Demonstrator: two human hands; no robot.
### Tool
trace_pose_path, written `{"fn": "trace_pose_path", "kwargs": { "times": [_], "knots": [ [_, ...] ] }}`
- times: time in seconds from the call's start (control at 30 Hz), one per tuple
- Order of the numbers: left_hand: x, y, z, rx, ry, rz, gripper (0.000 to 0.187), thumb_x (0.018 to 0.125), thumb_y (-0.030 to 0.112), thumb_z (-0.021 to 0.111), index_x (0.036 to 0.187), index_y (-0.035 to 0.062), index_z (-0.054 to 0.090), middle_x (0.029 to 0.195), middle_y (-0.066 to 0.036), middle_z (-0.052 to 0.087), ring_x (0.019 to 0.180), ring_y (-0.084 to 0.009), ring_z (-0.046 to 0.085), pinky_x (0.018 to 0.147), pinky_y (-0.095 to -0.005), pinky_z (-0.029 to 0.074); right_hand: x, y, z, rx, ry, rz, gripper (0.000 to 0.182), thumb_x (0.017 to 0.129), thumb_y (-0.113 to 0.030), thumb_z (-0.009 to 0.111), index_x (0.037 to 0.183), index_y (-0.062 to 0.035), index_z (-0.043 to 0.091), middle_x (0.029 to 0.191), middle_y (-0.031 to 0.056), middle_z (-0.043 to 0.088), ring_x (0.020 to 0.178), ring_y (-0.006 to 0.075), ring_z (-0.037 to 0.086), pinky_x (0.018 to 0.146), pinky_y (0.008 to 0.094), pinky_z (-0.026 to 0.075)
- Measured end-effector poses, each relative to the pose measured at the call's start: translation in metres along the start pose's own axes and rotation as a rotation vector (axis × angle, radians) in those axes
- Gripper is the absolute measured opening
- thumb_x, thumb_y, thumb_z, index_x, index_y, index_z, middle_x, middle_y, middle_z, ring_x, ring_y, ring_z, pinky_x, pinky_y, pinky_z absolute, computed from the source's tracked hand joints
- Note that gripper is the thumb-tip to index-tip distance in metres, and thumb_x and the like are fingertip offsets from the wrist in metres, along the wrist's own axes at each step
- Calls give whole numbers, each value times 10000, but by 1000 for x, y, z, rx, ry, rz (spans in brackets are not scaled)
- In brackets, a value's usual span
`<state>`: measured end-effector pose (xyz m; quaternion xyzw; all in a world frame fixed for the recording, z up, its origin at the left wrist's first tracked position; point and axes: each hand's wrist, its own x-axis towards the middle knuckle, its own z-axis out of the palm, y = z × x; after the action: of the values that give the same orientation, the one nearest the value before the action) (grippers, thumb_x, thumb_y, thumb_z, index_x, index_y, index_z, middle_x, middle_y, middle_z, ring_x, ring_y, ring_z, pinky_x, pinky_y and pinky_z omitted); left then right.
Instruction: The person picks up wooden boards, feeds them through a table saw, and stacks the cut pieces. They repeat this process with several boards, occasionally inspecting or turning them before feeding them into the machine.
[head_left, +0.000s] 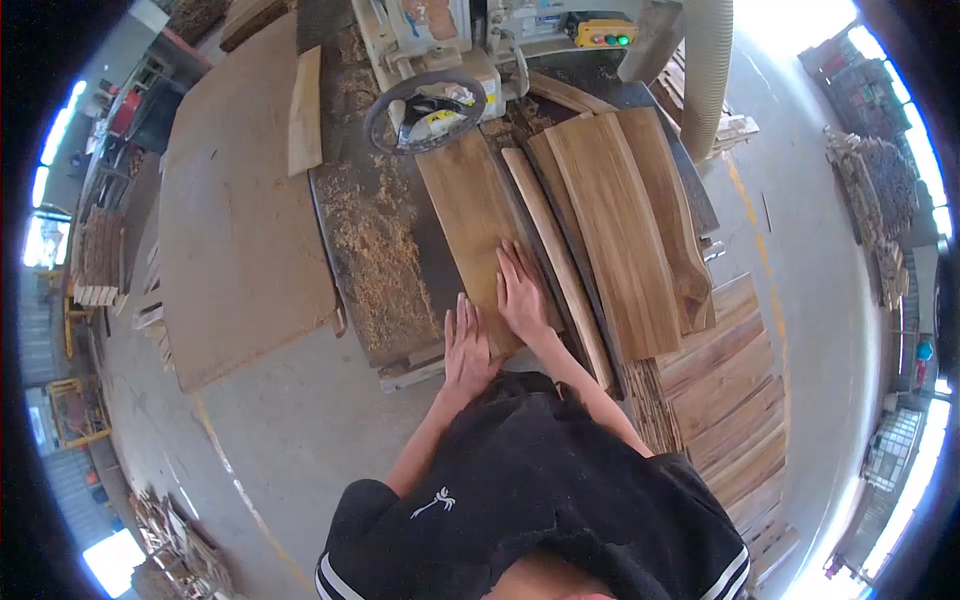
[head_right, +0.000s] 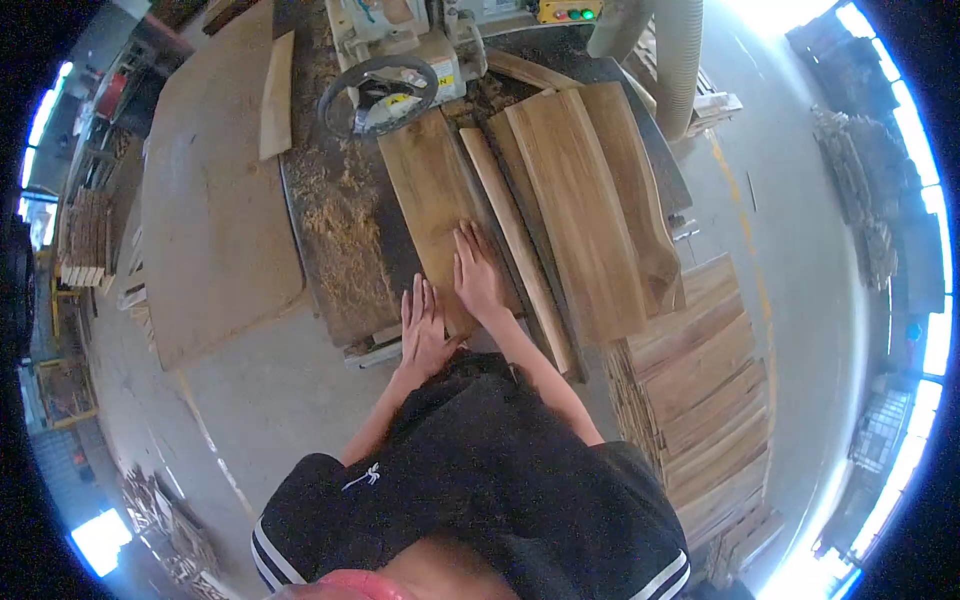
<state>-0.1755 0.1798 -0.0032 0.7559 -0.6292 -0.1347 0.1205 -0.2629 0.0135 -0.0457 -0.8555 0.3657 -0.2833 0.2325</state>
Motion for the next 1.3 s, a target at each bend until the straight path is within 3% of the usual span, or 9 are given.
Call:
{"fn": "trace_pose_path", "kwargs": {
  "times": [0.5,0.6,0.7,0.73,0.8,0.93,1.07,1.13,1.3],
  "knots": [
    [133,-94,-34,-138,59,46,1043,897,426,819,1602,-157,317,1665,-390,327,1640,-471,191,1309,-648,161,165,3,54,13,119,-3,382,1049,-50,597,1428,-21,619,1504,208,625,1428,415,560,1165,490,497],
    [146,-102,-38,-187,96,17,1033,912,440,814,1604,-145,320,1673,-377,322,1640,-467,193,1309,-645,168,182,10,57,91,161,-79,319,1030,-53,644,1346,-30,677,1414,187,692,1309,408,653,1082,482,558],
    [161,-120,-47,-117,132,52,1013,945,505,781,1594,-136,341,1684,-343,332,1645,-436,205,1314,-630,185,182,0,42,104,194,7,257,1033,-109,689,1277,-33,723,1053,154,799,958,331,783,847,416,619],
    [166,-127,-53,-152,117,63,1022,934,523,782,1590,-133,354,1664,-339,365,1640,-431,220,1309,-631,197,171,-3,33,307,97,309,220,1069,-155,655,1218,-29,757,841,133,768,740,262,768,680,362,594],
    [180,-144,-66,-222,77,93,1040,913,559,783,1583,-128,381,1622,-331,431,1631,-420,251,1300,-634,222,164,-31,-4,289,129,177,407,1151,-283,503,1107,2,789,686,60,692,581,136,656,559,327,529],
    [222,-230,-110,-278,-36,332,1005,971,705,635,1598,-51,424,1710,-295,326,1656,-391,195,1342,-583,171,118,-35,-11,478,7,79,499,1174,-269,431,975,28,779,751,71,746,514,94,595,507,291,466],
    [290,-353,-134,126,328,-68,971,965,633,693,1639,-4,406,1756,-297,225,1655,-449,149,1339,-571,185,93,-53,1,178,-253,-63,376,1123,-165,508,915,-18,784,855,143,781,539,155,639,536,337,501],
    [304,-386,-169,143,551,-335,918,981,565,711,1623,-20,416,1754,-297,228,1655,-439,152,1329,-586,191,95,-76,2,197,-461,8,163,1017,-81,624,1012,-118,782,889,132,775,694,352,707,626,418,562],
    [305,-429,-189,-109,580,-719,936,882,513,825,1550,-31,462,1574,-301,501,1476,-473,471,1180,-570,430,143,-107,10,272,-596,-216,205,1056,-112,578,1078,-112,782,828,152,728,723,374,704,657,446,548]
  ]
}}
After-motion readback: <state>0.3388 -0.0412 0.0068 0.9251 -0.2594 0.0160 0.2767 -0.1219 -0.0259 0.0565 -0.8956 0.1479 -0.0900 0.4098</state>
